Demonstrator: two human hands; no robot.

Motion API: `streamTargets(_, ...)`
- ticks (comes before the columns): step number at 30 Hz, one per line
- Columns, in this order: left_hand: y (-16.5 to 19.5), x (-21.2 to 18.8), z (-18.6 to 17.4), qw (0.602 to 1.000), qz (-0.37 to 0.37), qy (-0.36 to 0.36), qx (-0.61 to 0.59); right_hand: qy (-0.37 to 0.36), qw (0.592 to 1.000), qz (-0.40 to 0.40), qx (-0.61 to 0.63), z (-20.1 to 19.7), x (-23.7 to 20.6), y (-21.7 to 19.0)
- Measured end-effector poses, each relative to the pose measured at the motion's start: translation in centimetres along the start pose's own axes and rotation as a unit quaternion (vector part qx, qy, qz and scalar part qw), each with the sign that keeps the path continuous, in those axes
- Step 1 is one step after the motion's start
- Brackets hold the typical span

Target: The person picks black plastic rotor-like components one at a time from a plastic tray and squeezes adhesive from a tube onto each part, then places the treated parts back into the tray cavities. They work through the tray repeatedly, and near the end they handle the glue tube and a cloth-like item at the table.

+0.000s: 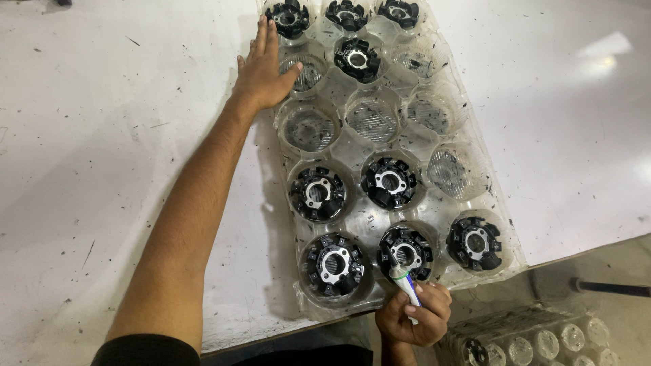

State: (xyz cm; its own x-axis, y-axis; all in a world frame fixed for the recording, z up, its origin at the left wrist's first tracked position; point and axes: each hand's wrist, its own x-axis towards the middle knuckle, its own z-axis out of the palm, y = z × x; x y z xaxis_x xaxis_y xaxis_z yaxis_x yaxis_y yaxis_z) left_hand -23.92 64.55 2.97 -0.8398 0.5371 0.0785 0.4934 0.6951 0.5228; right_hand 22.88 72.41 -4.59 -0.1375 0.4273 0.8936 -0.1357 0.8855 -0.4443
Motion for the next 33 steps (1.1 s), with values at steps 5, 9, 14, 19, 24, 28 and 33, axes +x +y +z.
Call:
streamTargets(5,-0.08,-0.01,0.18,1.000,-0.001,0.002,0.003,-0.007,1.000,-0.003,-0.006,-0.12,0.15,-0.02)
streamTargets(9,-0.18,0.12,0.28,1.000,0.000,0.004,0.003,-0.005,1.000,-0.001,-0.003,-0.07,0.17,-0.03)
streamTargets(14,-0.31,0.25,0.35,1.000,0.007,0.010,0.004,-0.007,1.000,0.005,-0.011,-0.19,0.11,-0.18)
streamTargets(19,-0.37,0.35,0.46,1.000,0.010,0.012,0.004,-0.013,1.000,0.010,-0.019,-0.33,0.10,-0.16)
streamTargets(24,-0.45,0.46,0.58,1.000,0.011,0.010,0.006,-0.011,1.000,0.007,-0.015,-0.30,0.11,-0.16)
streamTargets(28,-0.52,0.48,0.62,1.000,0.009,0.009,0.006,-0.010,1.000,0.006,-0.010,-0.22,0.25,-0.18)
streamTargets(33,-0.53,0.40,0.60,1.000,0.010,0.009,-0.001,-0.002,1.000,0.003,-0.004,0.01,0.31,-0.18)
